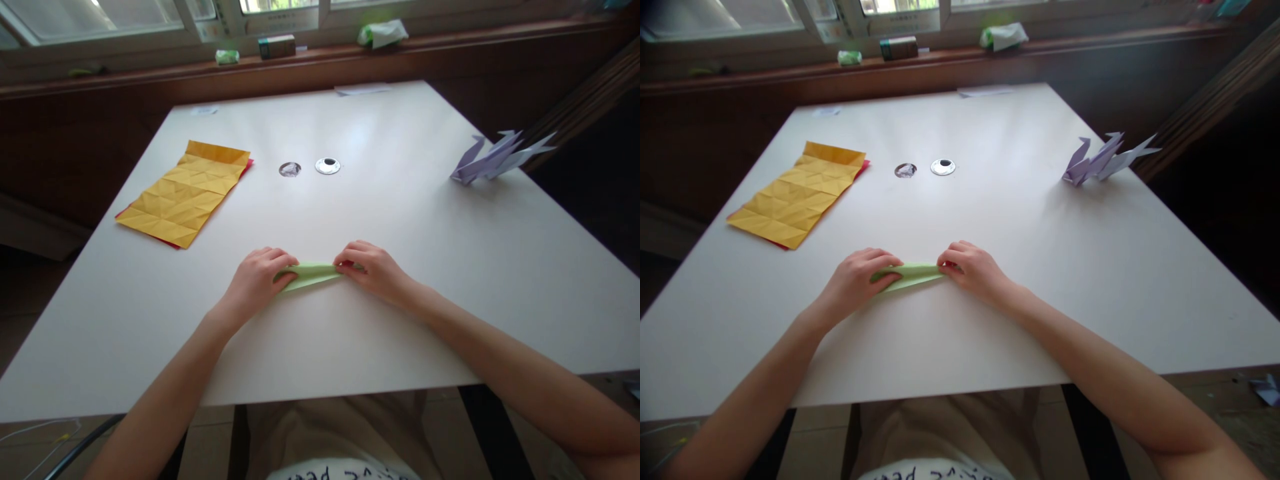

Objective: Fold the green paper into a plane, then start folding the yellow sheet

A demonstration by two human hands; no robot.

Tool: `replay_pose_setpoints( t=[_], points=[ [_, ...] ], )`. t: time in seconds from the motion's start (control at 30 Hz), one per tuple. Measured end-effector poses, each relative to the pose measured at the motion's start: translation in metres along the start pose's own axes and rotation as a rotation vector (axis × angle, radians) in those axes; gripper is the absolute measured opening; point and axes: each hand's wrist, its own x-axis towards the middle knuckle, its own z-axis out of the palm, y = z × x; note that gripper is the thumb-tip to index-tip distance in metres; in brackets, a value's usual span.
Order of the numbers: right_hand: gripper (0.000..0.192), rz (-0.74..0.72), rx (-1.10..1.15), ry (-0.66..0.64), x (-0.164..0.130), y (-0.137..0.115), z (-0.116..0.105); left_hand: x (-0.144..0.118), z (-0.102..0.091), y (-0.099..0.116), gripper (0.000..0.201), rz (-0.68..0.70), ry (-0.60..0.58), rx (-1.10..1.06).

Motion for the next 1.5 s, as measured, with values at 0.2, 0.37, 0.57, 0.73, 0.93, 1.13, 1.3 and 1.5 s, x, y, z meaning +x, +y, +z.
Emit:
replay_pose_setpoints(
  t=[0.2, 0.37, 0.57, 0.73, 0.93, 1.13, 1.3, 1.5],
  points=[
    [0.012, 0.150, 0.121, -0.065, 0.004, 0.000, -0.010, 0.002, 0.006, -0.002, 0.017, 0.175, 0.160, 0.199],
    [0.010, 0.243, 0.174, -0.071, 0.005, -0.007, -0.022, 0.000, 0.000, 0.008, 0.033, 0.204, 0.435, 0.195],
    [0.014, 0.422, 0.538, 0.136, 0.002, -0.022, -0.021, -0.008, 0.000, 0.025, 0.012, 0.060, 0.771, -0.157],
    [0.019, 0.404, 0.880, 0.061, -0.005, -0.038, -0.003, -0.009, 0.016, 0.040, 0.025, -0.101, 0.253, -0.500],
    [0.021, 0.420, 1.000, -0.039, -0.010, -0.044, 0.011, -0.007, 0.024, 0.049, 0.020, -0.146, 0.081, -0.766],
    [0.023, 0.426, 1.023, -0.026, -0.011, -0.043, 0.014, -0.008, 0.023, 0.051, 0.020, -0.186, 0.074, -0.874],
    [0.021, 0.400, 1.034, 0.000, -0.011, -0.045, 0.016, -0.009, 0.028, 0.052, 0.023, -0.198, 0.128, -0.850],
    [0.013, 0.260, 0.731, 0.143, -0.013, -0.046, 0.008, -0.008, 0.029, 0.040, 0.044, -0.134, 0.241, -0.749]
  ],
)
